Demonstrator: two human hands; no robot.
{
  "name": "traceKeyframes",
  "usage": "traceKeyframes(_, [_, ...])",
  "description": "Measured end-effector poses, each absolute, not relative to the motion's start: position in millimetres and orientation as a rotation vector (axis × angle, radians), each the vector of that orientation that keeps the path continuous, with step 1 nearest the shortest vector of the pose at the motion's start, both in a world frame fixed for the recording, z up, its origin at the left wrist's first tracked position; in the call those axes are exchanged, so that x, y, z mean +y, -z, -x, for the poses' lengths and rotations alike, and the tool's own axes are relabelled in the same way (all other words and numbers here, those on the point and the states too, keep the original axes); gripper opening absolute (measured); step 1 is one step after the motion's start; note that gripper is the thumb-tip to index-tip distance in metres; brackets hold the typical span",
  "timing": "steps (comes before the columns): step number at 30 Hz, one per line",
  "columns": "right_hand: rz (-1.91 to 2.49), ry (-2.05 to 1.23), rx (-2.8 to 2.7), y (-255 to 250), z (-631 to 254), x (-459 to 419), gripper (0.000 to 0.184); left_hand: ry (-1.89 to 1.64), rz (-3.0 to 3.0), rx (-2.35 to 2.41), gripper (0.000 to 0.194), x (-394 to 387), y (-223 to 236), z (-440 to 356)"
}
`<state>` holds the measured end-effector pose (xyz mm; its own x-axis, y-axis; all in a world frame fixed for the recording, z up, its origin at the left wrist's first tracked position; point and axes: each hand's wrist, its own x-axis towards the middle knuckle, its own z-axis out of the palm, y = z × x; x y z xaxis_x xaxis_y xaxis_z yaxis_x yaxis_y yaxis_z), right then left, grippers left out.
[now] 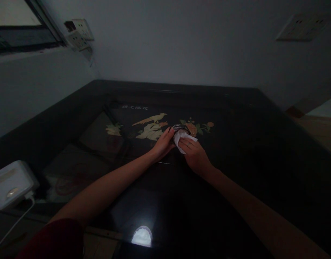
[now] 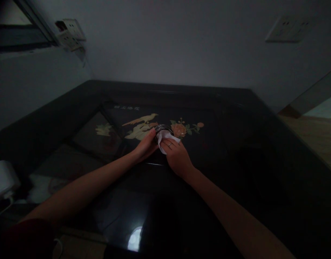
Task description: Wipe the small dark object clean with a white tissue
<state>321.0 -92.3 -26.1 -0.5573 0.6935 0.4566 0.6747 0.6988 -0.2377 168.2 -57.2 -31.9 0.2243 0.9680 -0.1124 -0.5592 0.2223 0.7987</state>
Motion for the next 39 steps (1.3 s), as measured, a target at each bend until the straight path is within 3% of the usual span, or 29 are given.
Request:
traceKeyframes(6, [0.92,-0.612,-2.11,32.3,-316.9,-94.3,0.046,-1.195,-0.879,0.618,0.038,-57.0,35.3,-165.6])
traceKeyframes(9, [0.925,-0.71,-2.08,30.7,-314.6,-96.7,0.043,-1.195,-0.878,0.618,0.038,-56.8,35.8,-165.3])
traceKeyframes(15, [0.878,-0.415,-2.269,36.9,-314.6,-94.2,0.046,-1.224,-0.794,0.624,0.034,-55.3,36.6,-164.1])
traceKeyframes(25, [0.849,0.045,-2.49,20.6,-329.8,-84.3,0.043,-1.128,-0.586,0.629,0.045,-53.7,30.4,-164.4])
traceKeyframes(39, [0.896,-0.006,-2.444,27.4,-322.6,-91.4,0.043,-1.123,-0.54,0.562,0.046,-50.3,33.1,-165.5])
